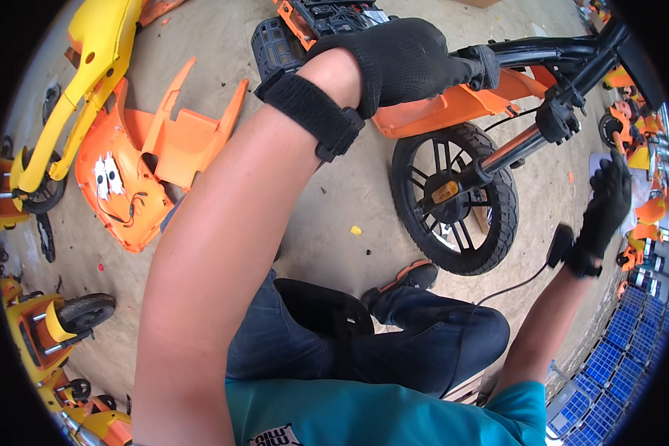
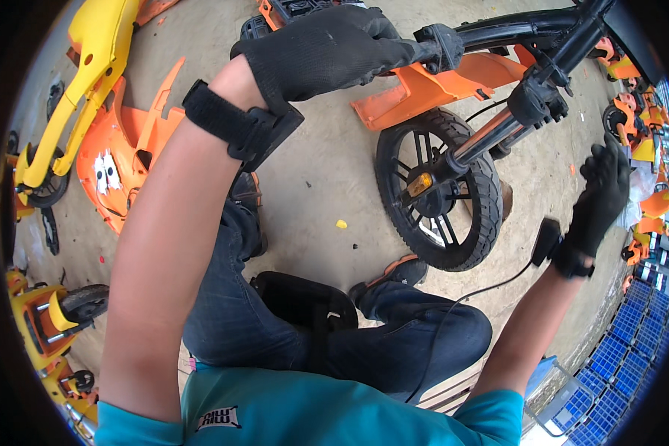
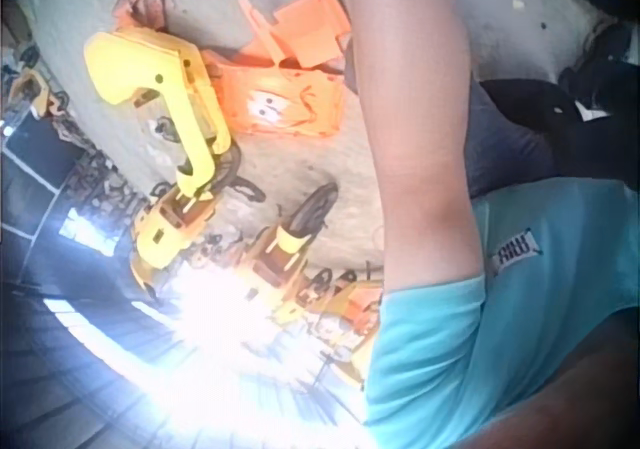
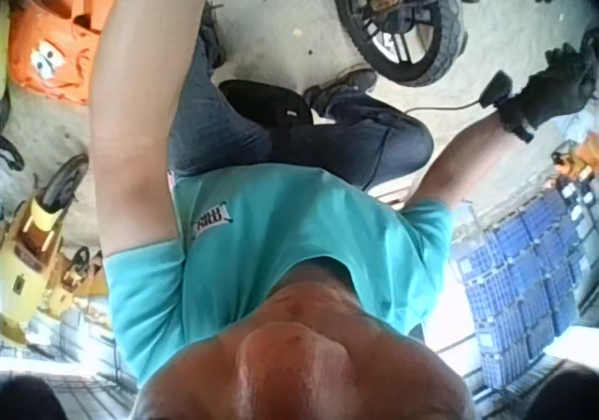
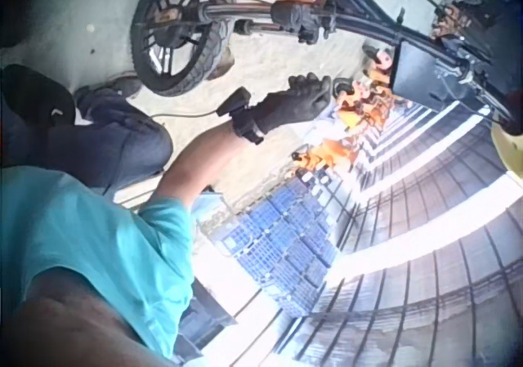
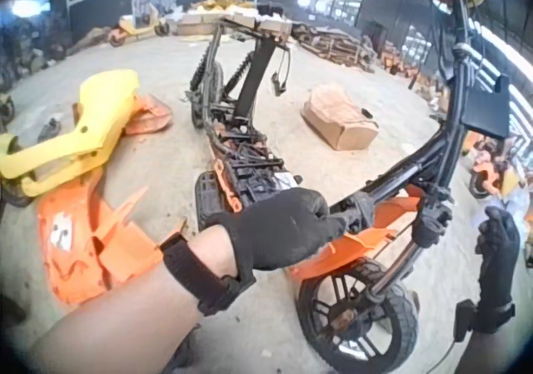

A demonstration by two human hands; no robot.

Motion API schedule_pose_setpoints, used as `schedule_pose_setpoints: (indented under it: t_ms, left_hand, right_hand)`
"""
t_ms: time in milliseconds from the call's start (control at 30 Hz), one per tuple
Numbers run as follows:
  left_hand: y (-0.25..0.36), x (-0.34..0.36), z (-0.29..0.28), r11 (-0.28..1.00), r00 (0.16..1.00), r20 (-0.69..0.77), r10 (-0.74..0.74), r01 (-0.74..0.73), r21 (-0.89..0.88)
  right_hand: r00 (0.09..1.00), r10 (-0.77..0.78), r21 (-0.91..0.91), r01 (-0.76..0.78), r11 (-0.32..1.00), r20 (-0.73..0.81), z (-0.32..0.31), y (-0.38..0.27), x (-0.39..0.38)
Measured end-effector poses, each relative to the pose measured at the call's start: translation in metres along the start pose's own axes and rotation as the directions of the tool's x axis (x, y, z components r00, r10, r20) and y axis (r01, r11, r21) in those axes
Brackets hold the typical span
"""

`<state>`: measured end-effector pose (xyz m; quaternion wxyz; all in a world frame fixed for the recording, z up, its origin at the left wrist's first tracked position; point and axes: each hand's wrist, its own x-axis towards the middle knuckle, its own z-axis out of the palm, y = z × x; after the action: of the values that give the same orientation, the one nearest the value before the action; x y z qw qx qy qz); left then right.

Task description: The person picks up an orange plastic body panel from the floor and fits it onto the front frame of a black scooter, aligning and pressing the panel into position by hand around the front fork.

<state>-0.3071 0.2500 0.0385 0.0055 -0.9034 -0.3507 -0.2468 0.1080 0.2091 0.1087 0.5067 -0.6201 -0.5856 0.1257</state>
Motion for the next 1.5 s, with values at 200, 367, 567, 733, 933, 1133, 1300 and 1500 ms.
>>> schedule_pose_setpoints:
  t_ms: [200, 367, 567, 733, 933, 1133, 1300, 1500]
  left_hand:
    - [-0.017, -0.009, 0.003, 0.987, 0.992, -0.050, 0.115, -0.108, 0.117]
    - [-0.020, -0.027, -0.008, 0.981, 1.000, 0.010, 0.016, -0.017, 0.191]
    - [-0.020, -0.044, -0.037, 0.938, 0.906, 0.324, -0.271, 0.173, 0.301]
    - [-0.013, -0.037, -0.027, 0.946, 0.891, 0.324, -0.317, 0.273, 0.174]
    - [-0.014, -0.041, -0.034, 0.928, 0.882, 0.387, -0.269, 0.130, 0.349]
    - [-0.021, -0.045, -0.010, 0.917, 0.875, 0.393, -0.283, 0.127, 0.377]
    - [-0.019, -0.055, 0.002, 0.849, 0.741, 0.494, -0.455, 0.528, -0.010]
    - [-0.026, -0.064, 0.072, 0.859, 0.734, 0.589, -0.338, 0.496, -0.125]
  right_hand:
    - [0.745, 0.112, -0.017, -0.135, 0.991, 0.658, 0.091, -0.117, -0.112]
    - [0.781, -0.237, -0.195, 0.415, 0.889, 0.578, 0.139, -0.070, -0.138]
    - [0.842, -0.420, -0.483, 0.538, 0.690, 0.338, 0.170, -0.090, -0.118]
    - [0.875, -0.309, -0.432, 0.458, 0.777, 0.372, 0.187, -0.073, -0.101]
    - [0.845, -0.133, -0.071, 0.197, 0.978, 0.519, 0.153, -0.070, -0.096]
    - [0.876, -0.181, -0.092, 0.246, 0.965, 0.447, 0.148, -0.080, -0.103]
    - [0.901, -0.191, -0.085, 0.242, 0.967, 0.389, 0.149, -0.066, -0.097]
    - [0.902, -0.133, -0.058, 0.171, 0.983, 0.412, 0.152, -0.082, -0.100]
